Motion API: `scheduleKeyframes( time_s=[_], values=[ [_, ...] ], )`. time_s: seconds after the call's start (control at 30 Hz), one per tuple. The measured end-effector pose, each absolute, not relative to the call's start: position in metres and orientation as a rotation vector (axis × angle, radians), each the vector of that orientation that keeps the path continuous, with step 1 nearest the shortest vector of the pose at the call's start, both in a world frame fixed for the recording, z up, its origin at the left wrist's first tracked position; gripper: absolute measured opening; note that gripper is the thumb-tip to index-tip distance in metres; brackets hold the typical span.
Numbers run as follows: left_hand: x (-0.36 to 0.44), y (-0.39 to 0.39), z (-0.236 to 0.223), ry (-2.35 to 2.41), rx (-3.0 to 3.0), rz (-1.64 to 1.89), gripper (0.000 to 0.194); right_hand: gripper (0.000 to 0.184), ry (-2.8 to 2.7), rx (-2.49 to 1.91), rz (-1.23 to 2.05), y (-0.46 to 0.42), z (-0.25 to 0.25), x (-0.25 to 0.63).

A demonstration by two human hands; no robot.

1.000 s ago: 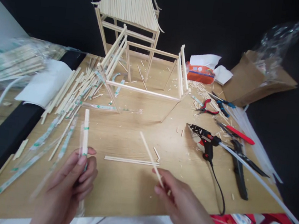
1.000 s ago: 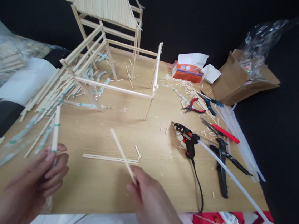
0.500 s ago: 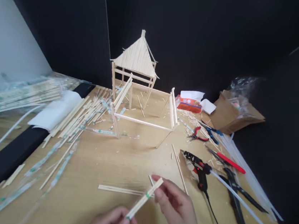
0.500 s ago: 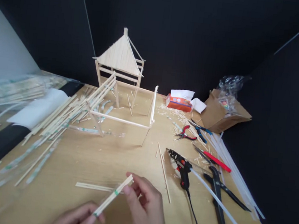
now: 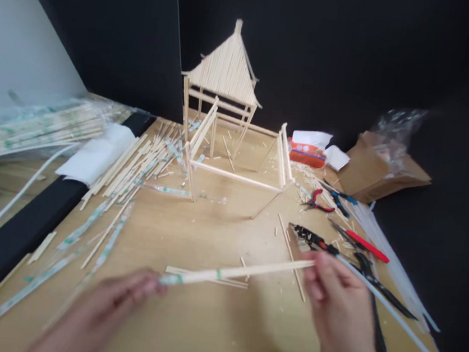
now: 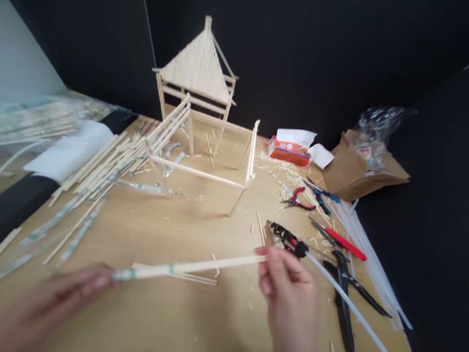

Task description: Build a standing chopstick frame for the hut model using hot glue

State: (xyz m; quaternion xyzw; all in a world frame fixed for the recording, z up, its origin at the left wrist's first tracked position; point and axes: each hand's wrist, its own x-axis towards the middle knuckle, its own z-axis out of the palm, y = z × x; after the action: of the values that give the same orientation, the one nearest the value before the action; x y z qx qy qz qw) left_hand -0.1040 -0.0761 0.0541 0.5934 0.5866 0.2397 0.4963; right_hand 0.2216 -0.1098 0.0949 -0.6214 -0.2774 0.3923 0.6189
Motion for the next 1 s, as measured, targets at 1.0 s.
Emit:
scheduleKeyframes(
  time_s=[1.0],
  values=[
    [-0.096,-0.153,0.019,1.331,2.263,0.556,0.065,0.021,-0.795,-1.572,1.184,-0.106,0.063,0.223]
  ],
)
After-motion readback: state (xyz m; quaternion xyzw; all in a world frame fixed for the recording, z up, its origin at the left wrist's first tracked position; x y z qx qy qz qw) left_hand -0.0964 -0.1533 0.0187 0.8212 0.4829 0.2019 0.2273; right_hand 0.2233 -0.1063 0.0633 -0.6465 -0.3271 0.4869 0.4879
